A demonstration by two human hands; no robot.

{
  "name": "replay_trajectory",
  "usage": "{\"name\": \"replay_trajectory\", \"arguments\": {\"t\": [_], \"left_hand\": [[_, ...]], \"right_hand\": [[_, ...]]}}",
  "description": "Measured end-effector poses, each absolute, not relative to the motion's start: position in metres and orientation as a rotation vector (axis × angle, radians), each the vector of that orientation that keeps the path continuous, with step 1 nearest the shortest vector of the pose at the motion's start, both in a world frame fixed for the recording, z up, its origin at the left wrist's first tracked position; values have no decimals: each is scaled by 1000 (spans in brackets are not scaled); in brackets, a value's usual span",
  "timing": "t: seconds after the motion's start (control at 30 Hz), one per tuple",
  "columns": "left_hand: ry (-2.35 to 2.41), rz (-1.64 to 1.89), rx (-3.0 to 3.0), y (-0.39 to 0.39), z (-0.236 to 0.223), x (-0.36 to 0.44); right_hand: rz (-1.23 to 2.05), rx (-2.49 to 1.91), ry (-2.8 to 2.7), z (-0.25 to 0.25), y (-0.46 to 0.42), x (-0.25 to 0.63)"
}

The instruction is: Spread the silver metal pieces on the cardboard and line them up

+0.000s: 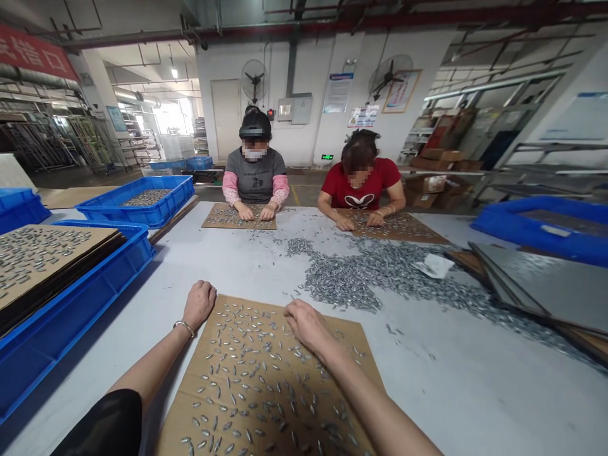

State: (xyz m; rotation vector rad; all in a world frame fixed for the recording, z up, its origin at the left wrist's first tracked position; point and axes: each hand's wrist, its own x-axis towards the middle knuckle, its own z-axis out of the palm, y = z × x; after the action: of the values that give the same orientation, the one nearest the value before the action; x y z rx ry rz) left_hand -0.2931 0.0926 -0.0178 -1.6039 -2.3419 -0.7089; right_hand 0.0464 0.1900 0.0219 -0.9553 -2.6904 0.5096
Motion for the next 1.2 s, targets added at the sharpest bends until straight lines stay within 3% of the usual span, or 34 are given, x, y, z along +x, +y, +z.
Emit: {"name": "replay_trajectory", "arguments": {"t": [0.17, 0.37, 0.57, 0.77, 1.2], "left_hand": [[-2346, -711, -1600, 92, -18, -292], [-2362, -696, -1600, 92, -19, -291], [-2368, -688, -1606, 92, -18, -290], [-2376, -686, -1604, 92, -18, -290], [-2387, -676, -1596, 90, -16, -289]], "right_hand": [[593, -774, -2852, 29, 182, 29], [427, -927, -2837, 27, 180, 31], [692, -653, -2901, 24, 160, 34], [480, -894, -2906, 25, 164, 47], [456, -790, -3022, 27, 150, 30]]}}
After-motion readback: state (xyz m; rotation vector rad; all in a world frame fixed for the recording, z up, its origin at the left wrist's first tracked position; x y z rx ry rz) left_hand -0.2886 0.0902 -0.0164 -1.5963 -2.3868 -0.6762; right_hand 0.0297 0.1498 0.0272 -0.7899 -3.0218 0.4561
